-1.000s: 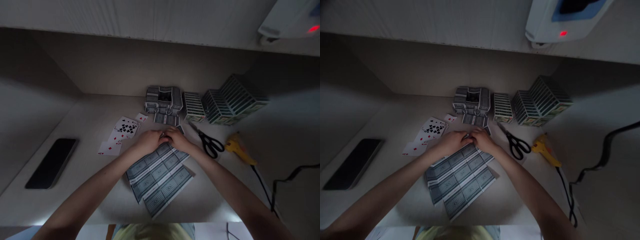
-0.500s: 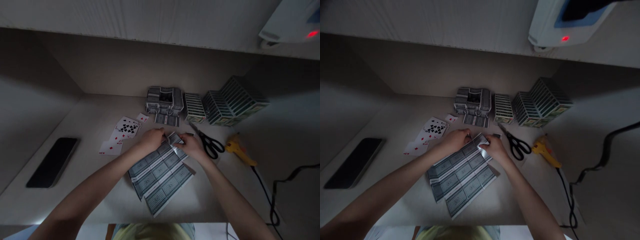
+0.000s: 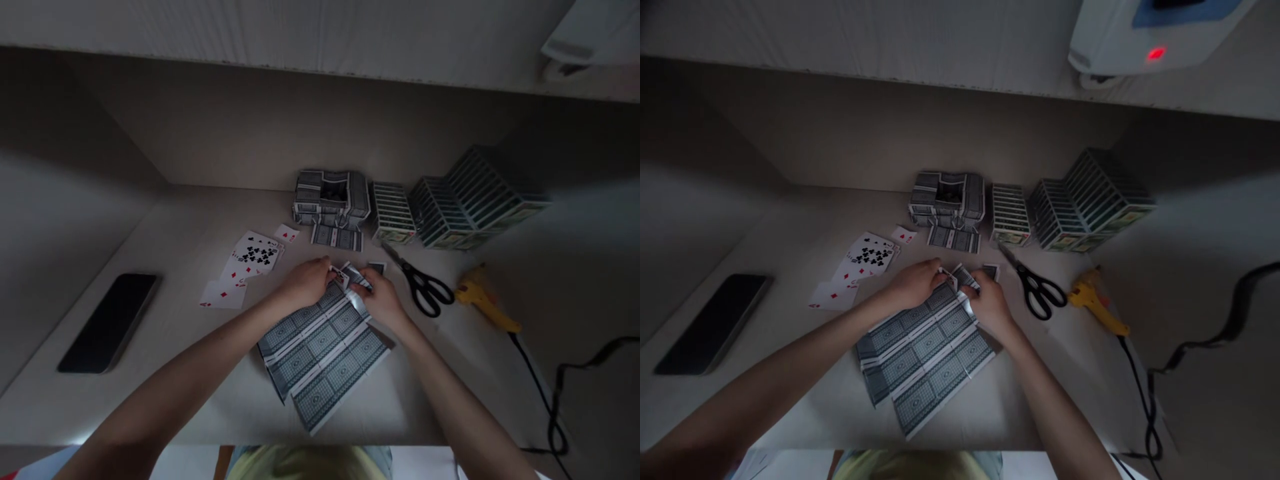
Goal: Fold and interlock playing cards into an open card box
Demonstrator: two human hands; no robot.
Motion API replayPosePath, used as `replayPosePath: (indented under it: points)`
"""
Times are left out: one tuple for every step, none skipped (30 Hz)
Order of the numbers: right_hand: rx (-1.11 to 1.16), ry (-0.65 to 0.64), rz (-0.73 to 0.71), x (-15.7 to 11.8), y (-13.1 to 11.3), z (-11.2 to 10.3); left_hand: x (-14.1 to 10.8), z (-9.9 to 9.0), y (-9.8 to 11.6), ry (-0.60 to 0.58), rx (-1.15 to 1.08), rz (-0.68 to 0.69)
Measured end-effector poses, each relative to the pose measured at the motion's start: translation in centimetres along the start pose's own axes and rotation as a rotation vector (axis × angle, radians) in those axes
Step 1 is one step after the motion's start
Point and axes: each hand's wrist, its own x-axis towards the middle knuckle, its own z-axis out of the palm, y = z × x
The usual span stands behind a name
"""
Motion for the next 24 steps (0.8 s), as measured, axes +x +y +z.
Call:
replayPosePath:
  points:
    - [0.025,-0.007,-0.013,0.1,-0.1,0.0,-0.1,0.0,0.1,0.022,-0.021,0.036]
    - [0.054,-0.01,-0.03,0.2,-0.2,0.0,-0.1,-0.1,0.2,0.046,-0.038,0.063]
    - [0.082,-0.01,-0.047,0.2,-0.2,0.1,-0.1,-0.1,0.2,0.07,-0.049,0.075]
    - [0.109,-0.001,-0.06,0.3,-0.2,0.1,-0.1,-0.1,0.1,0.087,-0.053,0.067]
    - [0.137,0.011,-0.065,0.3,-0.2,0.2,0.0,-0.2,0.0,0.095,-0.056,0.044]
    - [0.165,0.021,-0.062,0.4,-0.1,0.3,0.2,-0.2,-0.1,0.096,-0.062,0.012]
    - [0.195,0.029,-0.053,0.4,0.0,0.4,0.4,-0.3,-0.3,0.093,-0.073,-0.015]
    - [0.228,0.038,-0.04,0.3,0.2,0.5,0.6,-0.3,-0.5,0.085,-0.088,-0.038]
    - [0.261,0.043,-0.027,0.3,0.4,0.6,0.9,-0.4,-0.7,0.071,-0.103,-0.053]
    - [0.292,0.046,-0.013,0.3,0.5,0.7,1.1,-0.5,-1.0,0.058,-0.115,-0.065]
    - [0.318,0.049,0.004,0.2,0.7,0.7,1.3,-0.5,-1.2,0.047,-0.12,-0.074]
    - [0.341,0.054,0.027,0.2,0.8,0.8,1.4,-0.6,-1.4,0.038,-0.119,-0.082]
    - [0.36,0.054,0.054,0.2,0.9,0.8,1.6,-0.6,-1.7,0.029,-0.113,-0.089]
    - [0.38,0.05,0.082,0.3,1.0,0.9,1.6,-0.7,-1.9,0.022,-0.102,-0.099]
    - [0.402,0.043,0.108,0.3,1.1,1.0,1.6,-0.7,-2.1,0.013,-0.092,-0.108]
    - [0.423,0.034,0.129,0.4,1.1,1.0,1.6,-0.8,-2.2,0.0,-0.086,-0.115]
    - [0.438,0.028,0.142,0.5,1.1,1.1,1.4,-0.9,-2.3,-0.017,-0.09,-0.117]
    - [0.443,0.026,0.148,0.6,1.1,1.1,1.1,-0.9,-2.2,-0.031,-0.102,-0.114]
    - [0.436,0.028,0.152,0.7,1.0,1.2,0.7,-1.1,-2.0,-0.027,-0.116,-0.11]
    - [0.418,0.031,0.154,0.8,1.0,1.2,0.1,-1.2,-1.7,-0.002,-0.122,-0.104]
    - [0.389,0.033,0.152,0.9,0.8,1.1,-0.5,-1.4,-1.3,0.056,-0.113,-0.092]
    - [0.35,0.031,0.145,1.0,0.6,1.1,-1.3,-1.6,-0.8,0.162,-0.065,-0.092]
    - [0.296,0.023,0.133,1.2,0.3,0.9,-2.1,-1.7,-0.3,0.266,0.013,-0.064]
    - [0.224,0.007,0.115,1.3,0.0,0.7,-2.9,-1.9,0.3,0.333,0.083,-0.025]
